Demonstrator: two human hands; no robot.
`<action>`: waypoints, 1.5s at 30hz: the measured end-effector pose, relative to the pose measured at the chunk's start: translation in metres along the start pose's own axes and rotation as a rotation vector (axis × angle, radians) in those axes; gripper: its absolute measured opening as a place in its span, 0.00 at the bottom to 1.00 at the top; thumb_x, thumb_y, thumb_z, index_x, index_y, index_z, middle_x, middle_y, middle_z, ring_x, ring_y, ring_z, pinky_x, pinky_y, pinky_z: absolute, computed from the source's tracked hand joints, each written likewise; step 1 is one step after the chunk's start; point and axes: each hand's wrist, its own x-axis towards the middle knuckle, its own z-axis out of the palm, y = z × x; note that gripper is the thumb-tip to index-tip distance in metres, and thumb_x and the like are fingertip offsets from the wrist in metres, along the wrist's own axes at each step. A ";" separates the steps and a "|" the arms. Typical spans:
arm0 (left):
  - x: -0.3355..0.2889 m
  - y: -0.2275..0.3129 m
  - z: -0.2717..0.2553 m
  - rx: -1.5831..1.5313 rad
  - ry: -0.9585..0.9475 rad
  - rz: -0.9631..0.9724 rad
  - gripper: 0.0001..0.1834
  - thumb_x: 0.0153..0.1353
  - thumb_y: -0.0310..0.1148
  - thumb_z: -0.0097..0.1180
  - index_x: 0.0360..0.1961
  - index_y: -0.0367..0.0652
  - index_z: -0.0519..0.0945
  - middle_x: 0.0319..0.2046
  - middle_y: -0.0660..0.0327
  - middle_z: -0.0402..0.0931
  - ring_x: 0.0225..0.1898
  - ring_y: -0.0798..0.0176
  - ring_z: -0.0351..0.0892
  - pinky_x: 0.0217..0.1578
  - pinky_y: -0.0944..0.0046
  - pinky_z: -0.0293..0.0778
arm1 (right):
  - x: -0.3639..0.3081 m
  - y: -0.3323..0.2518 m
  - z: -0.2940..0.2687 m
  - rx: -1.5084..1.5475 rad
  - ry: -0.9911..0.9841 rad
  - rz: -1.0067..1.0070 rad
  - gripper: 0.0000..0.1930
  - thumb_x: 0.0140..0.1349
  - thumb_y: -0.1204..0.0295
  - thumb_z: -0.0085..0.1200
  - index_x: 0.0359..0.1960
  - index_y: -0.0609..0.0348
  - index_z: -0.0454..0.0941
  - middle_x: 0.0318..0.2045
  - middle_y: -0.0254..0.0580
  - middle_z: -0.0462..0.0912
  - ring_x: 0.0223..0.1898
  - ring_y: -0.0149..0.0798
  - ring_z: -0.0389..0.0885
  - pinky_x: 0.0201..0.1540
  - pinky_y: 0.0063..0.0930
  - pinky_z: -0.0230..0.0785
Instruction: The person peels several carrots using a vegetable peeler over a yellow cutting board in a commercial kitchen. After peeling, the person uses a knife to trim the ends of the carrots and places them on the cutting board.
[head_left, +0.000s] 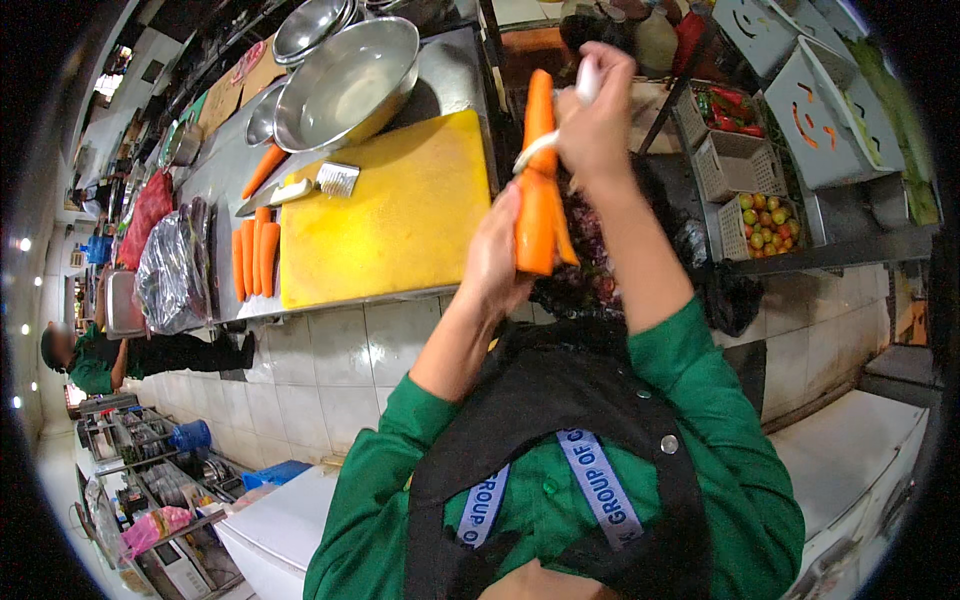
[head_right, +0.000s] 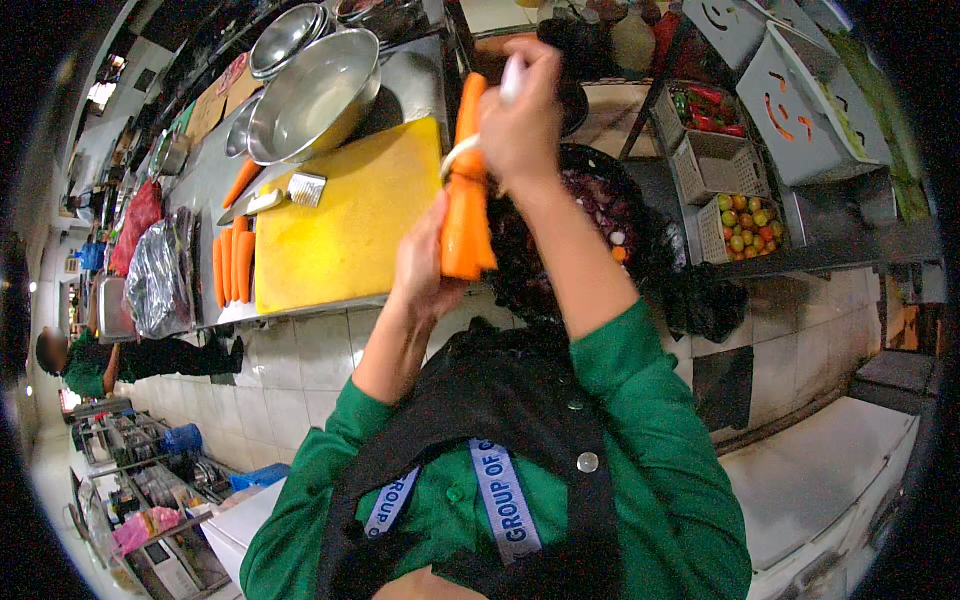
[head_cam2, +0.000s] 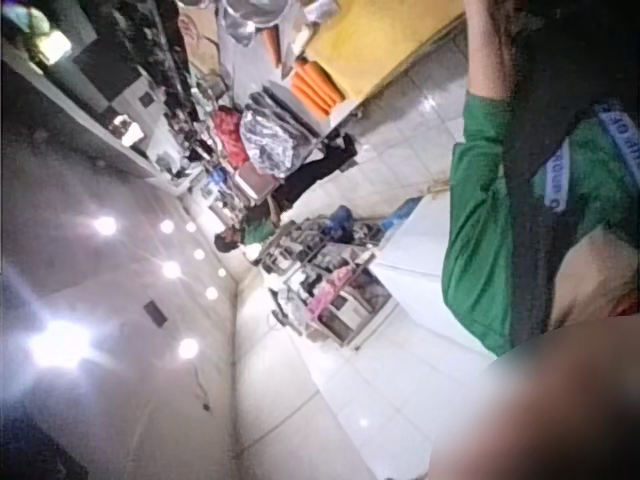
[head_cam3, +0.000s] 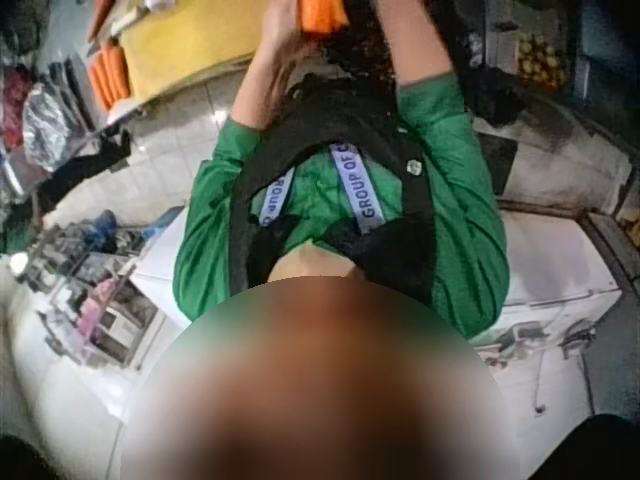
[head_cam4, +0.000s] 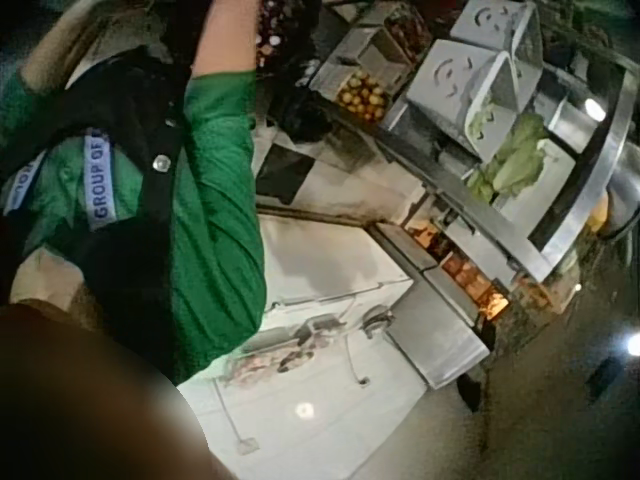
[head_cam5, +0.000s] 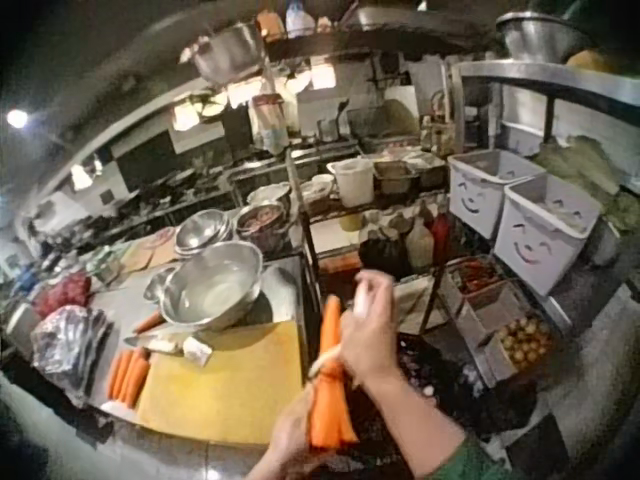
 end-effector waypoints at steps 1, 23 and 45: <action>-0.004 0.000 -0.004 0.054 -0.086 -0.057 0.24 0.67 0.52 0.37 0.47 0.42 0.70 0.31 0.58 0.76 0.27 0.62 0.78 0.27 0.62 0.76 | 0.019 0.012 -0.006 -0.025 0.010 0.102 0.23 0.50 0.80 0.48 0.50 0.51 0.61 0.41 0.54 0.75 0.39 0.53 0.78 0.43 0.40 0.69; 0.034 -0.001 -0.011 0.035 0.040 -0.069 0.23 0.67 0.51 0.37 0.50 0.44 0.68 0.29 0.61 0.72 0.25 0.64 0.74 0.23 0.63 0.75 | -0.052 0.009 -0.005 0.113 -0.033 0.287 0.25 0.49 0.86 0.45 0.51 0.57 0.60 0.48 0.47 0.65 0.50 0.42 0.66 0.55 0.34 0.59; 0.047 -0.003 -0.021 -0.014 0.009 -0.053 0.22 0.70 0.48 0.31 0.52 0.42 0.66 0.31 0.62 0.72 0.29 0.65 0.75 0.29 0.60 0.74 | -0.062 0.000 -0.001 0.087 -0.010 0.386 0.26 0.47 0.86 0.43 0.51 0.59 0.60 0.46 0.48 0.66 0.50 0.43 0.66 0.57 0.31 0.55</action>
